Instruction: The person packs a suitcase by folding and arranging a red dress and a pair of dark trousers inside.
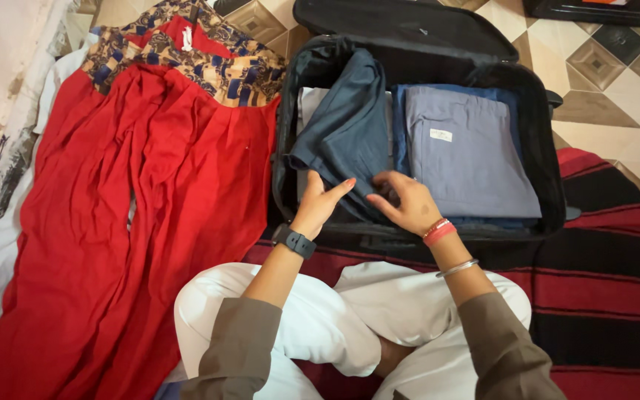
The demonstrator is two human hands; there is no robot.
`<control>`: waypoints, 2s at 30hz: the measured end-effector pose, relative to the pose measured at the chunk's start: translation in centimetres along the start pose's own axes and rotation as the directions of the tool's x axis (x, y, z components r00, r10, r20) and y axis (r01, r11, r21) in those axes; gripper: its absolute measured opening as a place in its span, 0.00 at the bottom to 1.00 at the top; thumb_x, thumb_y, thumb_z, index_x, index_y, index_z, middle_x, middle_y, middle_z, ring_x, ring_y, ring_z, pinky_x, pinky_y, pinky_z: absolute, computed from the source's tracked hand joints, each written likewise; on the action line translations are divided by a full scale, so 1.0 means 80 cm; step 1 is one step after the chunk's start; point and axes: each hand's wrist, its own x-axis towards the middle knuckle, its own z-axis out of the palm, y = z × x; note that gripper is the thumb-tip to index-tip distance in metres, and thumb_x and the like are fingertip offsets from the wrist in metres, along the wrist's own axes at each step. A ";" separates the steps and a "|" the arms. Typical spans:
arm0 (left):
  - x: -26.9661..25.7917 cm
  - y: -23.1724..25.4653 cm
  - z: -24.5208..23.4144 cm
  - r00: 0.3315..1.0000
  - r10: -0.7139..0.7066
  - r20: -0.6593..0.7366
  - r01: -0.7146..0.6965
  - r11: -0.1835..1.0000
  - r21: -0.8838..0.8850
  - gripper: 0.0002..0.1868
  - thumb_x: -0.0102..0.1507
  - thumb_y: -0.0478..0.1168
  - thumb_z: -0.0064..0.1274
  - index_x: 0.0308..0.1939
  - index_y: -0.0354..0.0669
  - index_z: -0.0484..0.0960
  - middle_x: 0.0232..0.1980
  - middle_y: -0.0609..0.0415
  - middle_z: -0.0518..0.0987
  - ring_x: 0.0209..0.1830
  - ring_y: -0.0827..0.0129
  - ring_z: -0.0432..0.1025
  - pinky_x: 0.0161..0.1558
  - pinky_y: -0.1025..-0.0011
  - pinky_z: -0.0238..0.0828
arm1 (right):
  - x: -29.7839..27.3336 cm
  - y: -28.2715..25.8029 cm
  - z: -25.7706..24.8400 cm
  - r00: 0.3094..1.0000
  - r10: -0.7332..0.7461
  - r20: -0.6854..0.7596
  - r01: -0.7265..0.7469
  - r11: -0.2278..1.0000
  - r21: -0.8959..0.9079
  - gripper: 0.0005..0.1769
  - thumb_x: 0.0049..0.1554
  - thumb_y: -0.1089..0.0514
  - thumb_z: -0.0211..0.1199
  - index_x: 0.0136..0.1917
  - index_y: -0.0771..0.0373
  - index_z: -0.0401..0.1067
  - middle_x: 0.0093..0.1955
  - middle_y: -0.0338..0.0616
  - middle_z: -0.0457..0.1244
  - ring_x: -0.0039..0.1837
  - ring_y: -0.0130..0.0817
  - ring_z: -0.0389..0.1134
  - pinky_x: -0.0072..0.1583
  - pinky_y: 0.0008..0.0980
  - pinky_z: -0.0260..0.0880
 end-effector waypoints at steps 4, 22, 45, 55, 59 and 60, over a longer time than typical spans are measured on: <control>0.003 -0.005 -0.004 0.999 -0.037 0.009 0.038 0.969 -0.244 0.32 0.59 0.35 0.62 0.64 0.36 0.64 0.62 0.50 0.73 0.62 0.69 0.69 0.62 0.71 0.66 | 0.008 0.001 -0.004 0.975 -0.222 0.003 0.221 0.968 -0.120 0.25 0.51 0.51 0.73 0.57 0.67 0.74 0.52 0.53 0.69 0.48 0.49 0.72 0.50 0.42 0.73; -0.008 0.026 0.003 0.912 0.410 0.020 -0.403 0.885 0.235 0.22 0.68 0.33 0.54 0.66 0.32 0.71 0.58 0.40 0.81 0.58 0.55 0.75 0.60 0.64 0.71 | -0.012 0.029 -0.004 0.851 -0.278 -0.445 0.245 0.961 -0.130 0.19 0.61 0.73 0.60 0.66 0.67 0.71 0.49 0.57 0.69 0.47 0.47 0.73 0.50 0.36 0.72; -0.042 0.153 -0.172 0.952 0.300 -0.059 -0.282 0.784 -0.554 0.30 0.65 0.24 0.48 0.73 0.34 0.67 0.69 0.48 0.76 0.67 0.61 0.72 0.71 0.64 0.65 | -0.038 0.089 -0.295 0.664 0.035 -0.747 0.211 0.949 0.233 0.16 0.67 0.75 0.54 0.66 0.68 0.70 0.64 0.44 0.67 0.63 0.30 0.70 0.68 0.27 0.72; -0.006 0.084 -0.212 0.861 0.435 -0.264 -0.046 0.584 0.811 0.31 0.64 0.48 0.58 0.66 0.34 0.71 0.51 0.40 0.81 0.48 0.52 0.76 0.46 0.58 0.71 | -0.104 0.170 -0.145 0.724 -0.100 -0.682 -0.231 0.897 -0.377 0.20 0.60 0.67 0.71 0.65 0.64 0.71 0.60 0.51 0.64 0.62 0.45 0.67 0.61 0.40 0.70; -0.005 0.074 -0.207 0.969 0.134 -0.209 0.093 0.586 0.805 0.30 0.65 0.60 0.53 0.58 0.38 0.77 0.43 0.44 0.83 0.43 0.54 0.78 0.44 0.58 0.73 | -0.075 0.134 -0.101 0.760 -0.084 -0.644 -0.198 0.915 -0.353 0.17 0.59 0.64 0.70 0.60 0.63 0.73 0.59 0.51 0.66 0.61 0.48 0.68 0.59 0.42 0.68; -0.006 0.076 -0.205 0.978 0.073 -0.194 0.132 0.503 0.854 0.31 0.65 0.63 0.50 0.53 0.38 0.80 0.41 0.45 0.83 0.42 0.53 0.78 0.43 0.57 0.73 | -0.069 0.131 -0.094 0.779 -0.106 -0.618 -0.176 0.909 -0.378 0.14 0.59 0.63 0.70 0.58 0.63 0.74 0.58 0.51 0.67 0.60 0.49 0.68 0.60 0.43 0.69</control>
